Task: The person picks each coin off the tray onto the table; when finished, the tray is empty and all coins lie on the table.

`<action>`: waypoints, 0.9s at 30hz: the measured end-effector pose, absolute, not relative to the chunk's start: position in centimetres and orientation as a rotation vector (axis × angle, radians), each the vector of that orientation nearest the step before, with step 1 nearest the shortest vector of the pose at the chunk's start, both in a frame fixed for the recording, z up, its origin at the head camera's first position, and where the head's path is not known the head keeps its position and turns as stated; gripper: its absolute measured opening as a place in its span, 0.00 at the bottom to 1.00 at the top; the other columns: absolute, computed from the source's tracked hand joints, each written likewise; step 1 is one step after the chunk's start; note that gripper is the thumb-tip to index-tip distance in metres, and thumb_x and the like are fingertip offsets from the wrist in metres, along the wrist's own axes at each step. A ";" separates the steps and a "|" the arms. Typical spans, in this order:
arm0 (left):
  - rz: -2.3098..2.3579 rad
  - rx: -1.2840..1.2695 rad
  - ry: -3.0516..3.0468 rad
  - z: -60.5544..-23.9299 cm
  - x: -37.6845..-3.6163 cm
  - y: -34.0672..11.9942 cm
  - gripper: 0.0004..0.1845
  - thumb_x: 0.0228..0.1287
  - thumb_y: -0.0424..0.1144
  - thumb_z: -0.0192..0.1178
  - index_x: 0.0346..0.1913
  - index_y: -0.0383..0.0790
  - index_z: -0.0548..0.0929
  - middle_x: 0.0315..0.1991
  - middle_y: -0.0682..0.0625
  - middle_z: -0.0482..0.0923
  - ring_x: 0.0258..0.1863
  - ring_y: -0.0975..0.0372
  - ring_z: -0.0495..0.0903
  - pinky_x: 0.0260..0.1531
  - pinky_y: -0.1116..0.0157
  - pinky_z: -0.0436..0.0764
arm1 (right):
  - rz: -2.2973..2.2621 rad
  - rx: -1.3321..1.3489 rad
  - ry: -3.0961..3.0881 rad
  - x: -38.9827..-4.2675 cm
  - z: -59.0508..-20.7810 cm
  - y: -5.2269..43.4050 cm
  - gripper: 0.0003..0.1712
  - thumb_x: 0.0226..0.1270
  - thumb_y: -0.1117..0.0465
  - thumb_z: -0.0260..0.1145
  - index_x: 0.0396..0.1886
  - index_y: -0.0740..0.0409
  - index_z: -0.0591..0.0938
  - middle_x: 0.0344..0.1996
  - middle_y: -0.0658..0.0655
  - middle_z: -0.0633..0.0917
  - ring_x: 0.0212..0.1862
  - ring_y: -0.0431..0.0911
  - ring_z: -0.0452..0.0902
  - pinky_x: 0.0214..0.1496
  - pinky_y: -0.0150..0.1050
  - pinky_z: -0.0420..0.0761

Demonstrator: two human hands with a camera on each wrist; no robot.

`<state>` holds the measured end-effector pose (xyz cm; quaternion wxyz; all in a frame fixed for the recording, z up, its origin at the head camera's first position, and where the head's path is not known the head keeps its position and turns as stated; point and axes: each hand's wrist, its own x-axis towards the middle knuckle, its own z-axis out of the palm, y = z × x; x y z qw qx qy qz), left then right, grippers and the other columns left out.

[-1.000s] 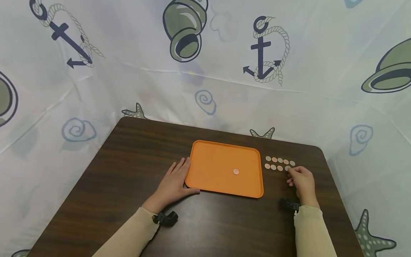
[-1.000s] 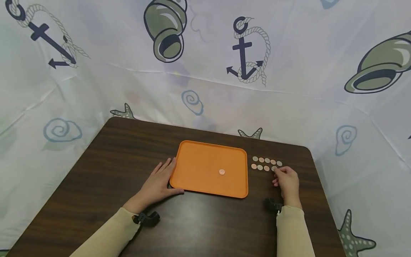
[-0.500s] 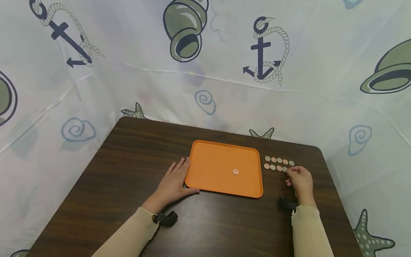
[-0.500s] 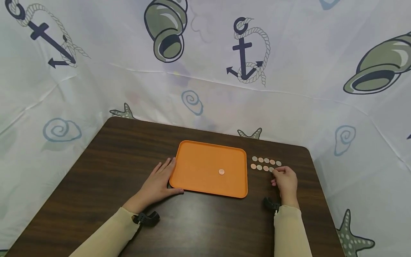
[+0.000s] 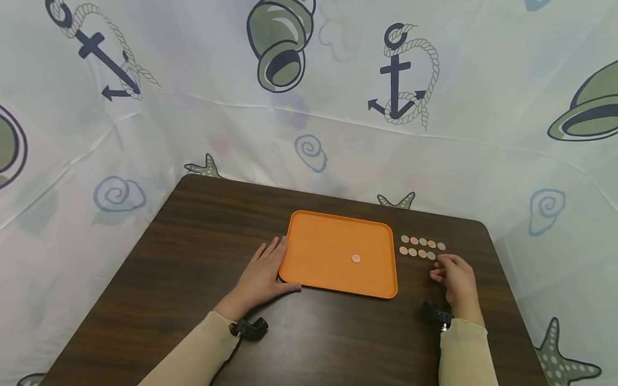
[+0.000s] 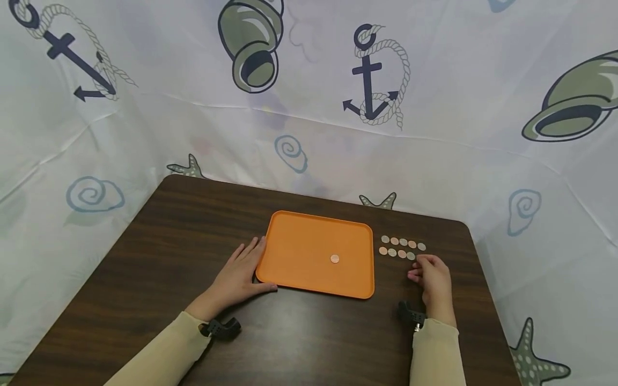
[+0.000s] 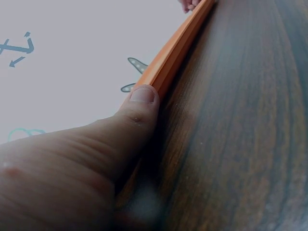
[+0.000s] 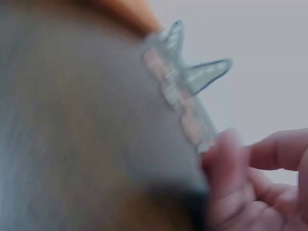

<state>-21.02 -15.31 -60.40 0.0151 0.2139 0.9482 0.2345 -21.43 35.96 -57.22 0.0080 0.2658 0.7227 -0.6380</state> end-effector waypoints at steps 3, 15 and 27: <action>0.724 0.673 2.952 -60.3 -20.9 -15.3 0.72 0.60 0.80 0.66 0.90 0.40 0.44 0.91 0.45 0.47 0.91 0.52 0.47 0.90 0.43 0.44 | -1.932 0.721 2.204 -21.2 -56.0 35.2 0.16 0.88 0.54 0.58 0.61 0.62 0.77 0.35 0.46 0.82 0.33 0.39 0.84 0.41 0.32 0.92; 0.750 0.680 2.945 -60.1 -20.7 -15.0 0.71 0.61 0.79 0.68 0.90 0.39 0.45 0.91 0.45 0.48 0.91 0.51 0.47 0.90 0.42 0.44 | -1.309 -0.156 2.558 -21.7 -52.4 25.7 0.17 0.82 0.57 0.69 0.62 0.61 0.83 0.51 0.64 0.87 0.50 0.56 0.85 0.52 0.46 0.91; 0.724 0.659 2.949 -60.5 -21.0 -15.2 0.72 0.60 0.84 0.61 0.91 0.41 0.43 0.91 0.48 0.45 0.91 0.54 0.45 0.90 0.45 0.41 | -1.194 -0.326 2.451 -25.1 -55.1 22.5 0.28 0.75 0.55 0.76 0.71 0.52 0.81 0.50 0.62 0.75 0.50 0.52 0.68 0.48 0.42 0.72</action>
